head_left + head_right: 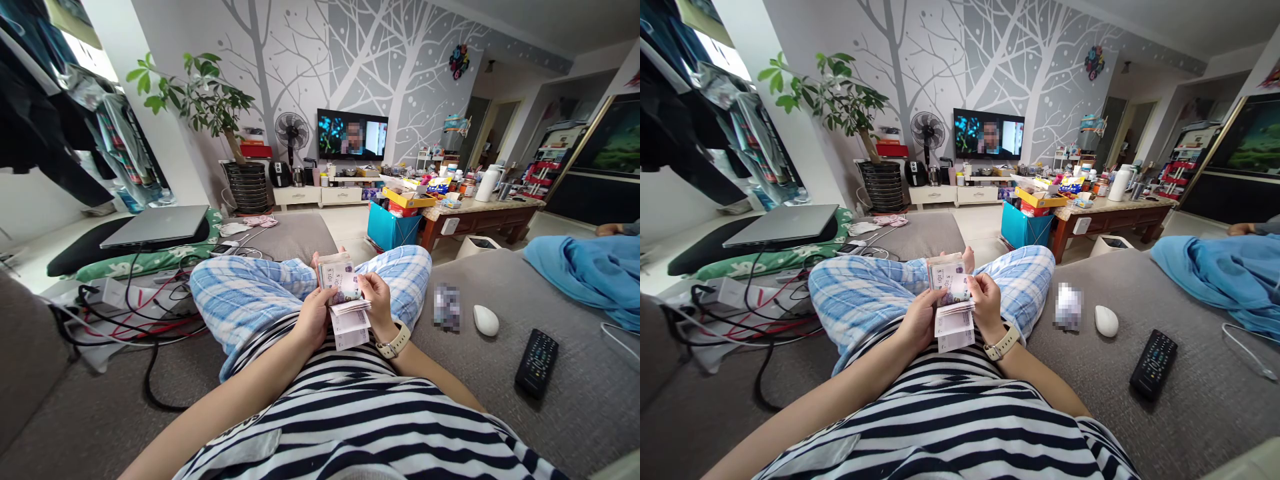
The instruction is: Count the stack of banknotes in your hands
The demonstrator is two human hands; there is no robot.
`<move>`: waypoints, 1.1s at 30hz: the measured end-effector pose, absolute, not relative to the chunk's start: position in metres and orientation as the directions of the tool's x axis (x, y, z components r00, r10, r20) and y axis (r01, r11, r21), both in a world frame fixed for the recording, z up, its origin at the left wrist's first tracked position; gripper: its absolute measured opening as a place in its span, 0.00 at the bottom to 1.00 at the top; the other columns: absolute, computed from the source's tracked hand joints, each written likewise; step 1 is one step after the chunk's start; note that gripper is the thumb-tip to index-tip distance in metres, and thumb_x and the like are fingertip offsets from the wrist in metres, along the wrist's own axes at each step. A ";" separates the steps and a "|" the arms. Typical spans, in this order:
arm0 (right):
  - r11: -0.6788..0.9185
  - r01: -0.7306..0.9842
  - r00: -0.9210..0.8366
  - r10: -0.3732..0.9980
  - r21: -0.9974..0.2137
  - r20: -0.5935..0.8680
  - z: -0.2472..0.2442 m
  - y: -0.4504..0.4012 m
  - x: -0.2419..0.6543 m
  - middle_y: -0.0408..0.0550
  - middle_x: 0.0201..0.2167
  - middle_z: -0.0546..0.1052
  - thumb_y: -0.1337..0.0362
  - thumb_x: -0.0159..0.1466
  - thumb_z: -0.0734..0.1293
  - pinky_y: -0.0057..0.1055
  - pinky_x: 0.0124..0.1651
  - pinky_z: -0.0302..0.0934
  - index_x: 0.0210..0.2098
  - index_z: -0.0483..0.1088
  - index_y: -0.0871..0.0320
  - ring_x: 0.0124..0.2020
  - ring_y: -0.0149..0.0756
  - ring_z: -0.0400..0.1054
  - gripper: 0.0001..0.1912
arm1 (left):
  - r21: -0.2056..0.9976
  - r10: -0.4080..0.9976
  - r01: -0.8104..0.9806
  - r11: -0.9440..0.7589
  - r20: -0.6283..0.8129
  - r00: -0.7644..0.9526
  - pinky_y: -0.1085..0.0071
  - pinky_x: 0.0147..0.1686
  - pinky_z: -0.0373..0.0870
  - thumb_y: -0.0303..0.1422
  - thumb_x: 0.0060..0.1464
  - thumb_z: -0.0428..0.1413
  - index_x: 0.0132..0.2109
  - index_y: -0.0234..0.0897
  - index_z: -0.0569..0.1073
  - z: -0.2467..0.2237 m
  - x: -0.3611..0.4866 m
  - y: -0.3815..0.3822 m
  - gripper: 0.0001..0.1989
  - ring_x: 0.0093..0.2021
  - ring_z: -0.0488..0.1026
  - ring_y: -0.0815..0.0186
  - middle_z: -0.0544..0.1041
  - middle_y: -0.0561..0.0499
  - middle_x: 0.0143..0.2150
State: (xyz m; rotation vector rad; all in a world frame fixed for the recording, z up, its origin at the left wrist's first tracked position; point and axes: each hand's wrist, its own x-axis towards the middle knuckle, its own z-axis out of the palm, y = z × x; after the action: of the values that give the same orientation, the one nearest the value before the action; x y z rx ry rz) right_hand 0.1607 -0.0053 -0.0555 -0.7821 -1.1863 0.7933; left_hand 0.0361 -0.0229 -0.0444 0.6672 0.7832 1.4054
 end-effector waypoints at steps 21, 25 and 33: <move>0.519 -0.117 0.170 0.850 -0.846 0.498 -0.054 -0.011 0.161 0.40 0.20 0.64 0.55 0.62 0.65 0.28 0.27 0.52 0.23 0.65 0.57 0.24 0.30 0.56 0.15 | 0.768 0.998 -0.638 0.060 -0.044 0.041 0.62 0.43 0.75 0.33 0.52 0.57 0.47 0.29 0.76 -0.048 0.037 -0.018 0.16 0.41 0.80 0.56 0.82 0.43 0.40; 0.526 -0.108 0.177 0.845 -0.844 0.504 -0.054 -0.011 0.161 0.40 0.20 0.64 0.55 0.62 0.65 0.28 0.28 0.53 0.23 0.65 0.57 0.24 0.31 0.56 0.15 | 0.770 0.998 -0.635 0.058 -0.035 0.049 0.62 0.42 0.76 0.32 0.52 0.57 0.46 0.29 0.76 -0.046 0.038 -0.020 0.15 0.40 0.80 0.56 0.82 0.43 0.39; 0.535 -0.099 0.178 0.839 -0.839 0.514 -0.053 -0.011 0.161 0.40 0.20 0.64 0.54 0.62 0.64 0.29 0.28 0.53 0.23 0.65 0.57 0.23 0.31 0.56 0.16 | 0.784 0.999 -0.619 0.047 -0.035 0.032 0.63 0.40 0.76 0.33 0.52 0.57 0.45 0.30 0.76 -0.048 0.037 -0.018 0.15 0.39 0.80 0.56 0.82 0.43 0.39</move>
State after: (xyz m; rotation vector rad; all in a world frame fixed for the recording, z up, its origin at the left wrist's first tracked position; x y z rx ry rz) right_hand 0.1610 -0.0112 -0.0529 -0.7632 -1.2149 0.7638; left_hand 0.0371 -0.0182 -0.0476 0.6860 0.7140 1.4094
